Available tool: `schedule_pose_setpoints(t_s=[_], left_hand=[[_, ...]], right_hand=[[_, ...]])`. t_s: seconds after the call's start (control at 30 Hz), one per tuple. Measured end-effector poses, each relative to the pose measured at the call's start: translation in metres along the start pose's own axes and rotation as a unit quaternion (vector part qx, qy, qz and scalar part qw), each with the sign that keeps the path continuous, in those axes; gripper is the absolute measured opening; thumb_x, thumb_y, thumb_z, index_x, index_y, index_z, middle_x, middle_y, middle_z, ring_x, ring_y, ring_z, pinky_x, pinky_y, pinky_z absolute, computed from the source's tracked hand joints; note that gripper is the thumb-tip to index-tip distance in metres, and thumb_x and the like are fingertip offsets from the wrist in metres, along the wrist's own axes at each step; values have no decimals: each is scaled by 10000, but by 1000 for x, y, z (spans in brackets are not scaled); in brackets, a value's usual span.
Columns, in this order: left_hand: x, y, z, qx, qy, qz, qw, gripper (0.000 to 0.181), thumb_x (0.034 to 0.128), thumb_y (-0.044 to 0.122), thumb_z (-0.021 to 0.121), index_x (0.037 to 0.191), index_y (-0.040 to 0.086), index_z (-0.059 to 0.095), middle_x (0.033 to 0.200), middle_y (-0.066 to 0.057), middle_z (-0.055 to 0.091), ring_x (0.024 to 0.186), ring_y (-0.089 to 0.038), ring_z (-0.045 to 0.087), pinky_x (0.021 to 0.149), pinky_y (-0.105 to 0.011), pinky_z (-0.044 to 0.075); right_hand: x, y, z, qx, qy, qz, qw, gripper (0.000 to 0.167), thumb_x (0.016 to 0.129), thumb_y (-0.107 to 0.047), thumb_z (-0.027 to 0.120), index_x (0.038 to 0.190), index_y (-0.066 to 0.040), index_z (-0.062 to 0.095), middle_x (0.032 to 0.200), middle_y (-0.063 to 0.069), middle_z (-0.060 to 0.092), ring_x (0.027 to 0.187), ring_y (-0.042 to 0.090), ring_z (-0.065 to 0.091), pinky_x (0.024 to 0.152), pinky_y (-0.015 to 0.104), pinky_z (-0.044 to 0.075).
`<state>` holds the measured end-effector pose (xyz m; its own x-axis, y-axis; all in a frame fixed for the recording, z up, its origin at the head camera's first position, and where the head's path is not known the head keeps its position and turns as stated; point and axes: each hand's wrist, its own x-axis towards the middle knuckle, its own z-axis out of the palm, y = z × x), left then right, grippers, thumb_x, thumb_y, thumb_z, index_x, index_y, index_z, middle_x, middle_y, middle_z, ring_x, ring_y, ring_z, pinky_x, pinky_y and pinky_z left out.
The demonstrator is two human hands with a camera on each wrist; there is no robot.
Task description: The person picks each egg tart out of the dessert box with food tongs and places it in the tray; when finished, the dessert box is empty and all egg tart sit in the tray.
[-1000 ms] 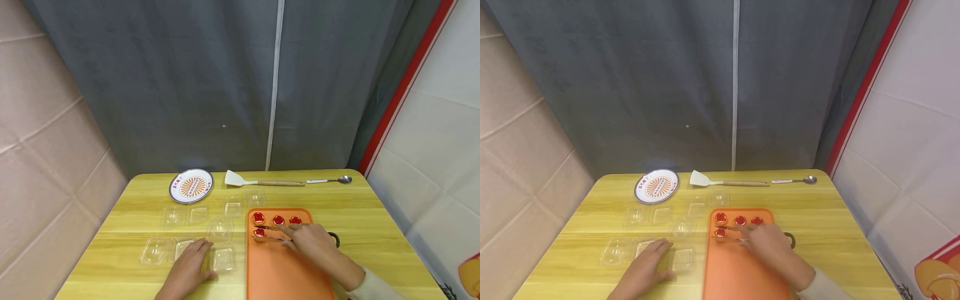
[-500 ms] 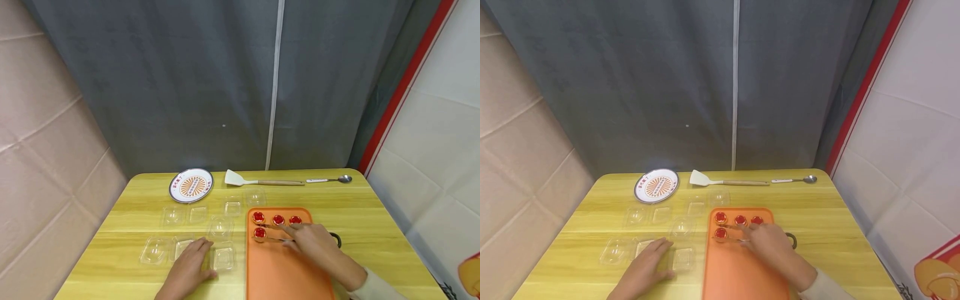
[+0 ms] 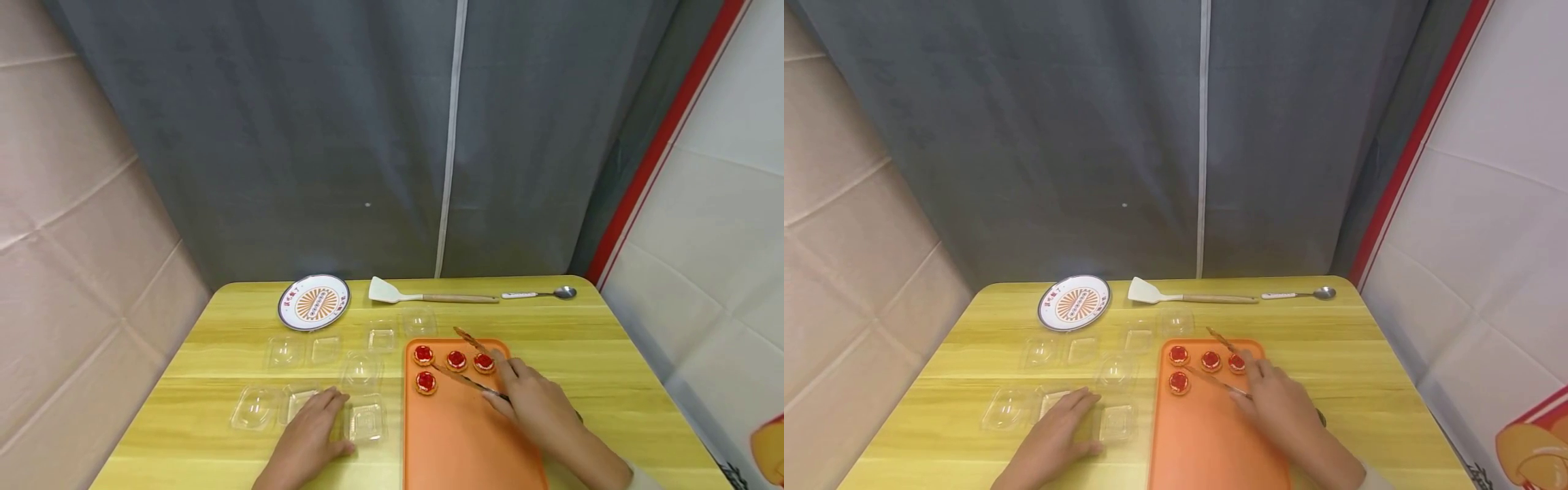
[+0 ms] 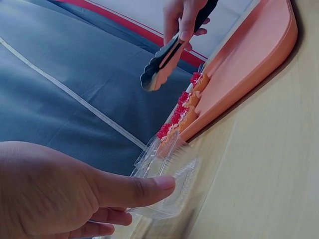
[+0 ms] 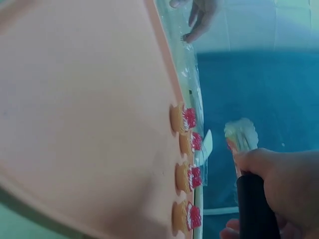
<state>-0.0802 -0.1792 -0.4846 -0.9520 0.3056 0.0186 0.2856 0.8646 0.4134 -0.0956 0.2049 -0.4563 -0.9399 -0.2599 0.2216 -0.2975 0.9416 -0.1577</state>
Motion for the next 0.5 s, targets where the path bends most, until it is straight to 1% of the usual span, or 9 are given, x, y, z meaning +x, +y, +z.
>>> schedule_pose_setpoints(t_s=[0.07,0.1,0.13,0.2,0.23,0.3,0.4,0.5], left_hand=[[0,0,0,-26,-15,-9,10000,826,708,383,916,1389,32,608,1483,-231,531,1375,-472,476,1131,-647,388],[0,0,0,-39,-19,-7,10000,829,707,385,915,1391,32,606,1485,-232,529,1375,-474,475,1129,-651,388],[0,0,0,-54,-27,-13,10000,831,707,387,914,1393,34,605,1486,-232,528,1376,-475,473,1129,-652,386],[0,0,0,-81,-39,-12,10000,837,707,388,913,1397,33,601,1487,-234,526,1377,-478,471,1128,-655,385],[0,0,0,-89,-45,-7,9999,839,706,388,912,1398,32,600,1488,-234,526,1377,-478,471,1128,-656,385],[0,0,0,-94,-59,0,9999,850,705,393,911,1405,29,594,1490,-235,523,1379,-477,470,1131,-651,385],[0,0,0,-104,-75,31,9999,872,698,393,915,1412,17,584,1490,-240,520,1381,-478,466,1131,-650,385],[0,0,0,-126,-83,53,9999,895,689,393,921,1417,3,576,1489,-248,518,1381,-483,462,1128,-654,385]], right_hand=[[-4,4,-2,179,34,182,9997,751,908,-408,789,1483,-13,512,1034,119,622,752,187,592,580,359,540],[-7,6,-2,262,47,289,9992,770,903,-398,795,1491,-2,494,1092,153,626,797,223,629,607,396,569],[-9,8,-2,352,66,390,9986,787,898,-387,802,1495,10,479,1156,191,621,825,259,653,622,431,585],[-12,12,-3,519,54,681,9963,825,901,-404,795,1511,24,439,1242,234,586,825,301,670,622,476,587],[-13,14,-3,569,77,817,9950,841,902,-413,793,1512,37,427,1279,251,566,810,314,674,612,489,584],[-16,18,-4,610,163,1057,9924,867,908,-442,781,1513,59,413,1301,276,536,706,291,650,563,472,562],[-17,24,-4,603,352,1336,9886,883,916,-468,765,1501,91,409,1279,303,517,587,254,586,507,456,520],[-18,31,-4,624,540,1523,9849,869,920,-478,757,1486,89,420,1244,328,508,519,228,533,450,423,474]])
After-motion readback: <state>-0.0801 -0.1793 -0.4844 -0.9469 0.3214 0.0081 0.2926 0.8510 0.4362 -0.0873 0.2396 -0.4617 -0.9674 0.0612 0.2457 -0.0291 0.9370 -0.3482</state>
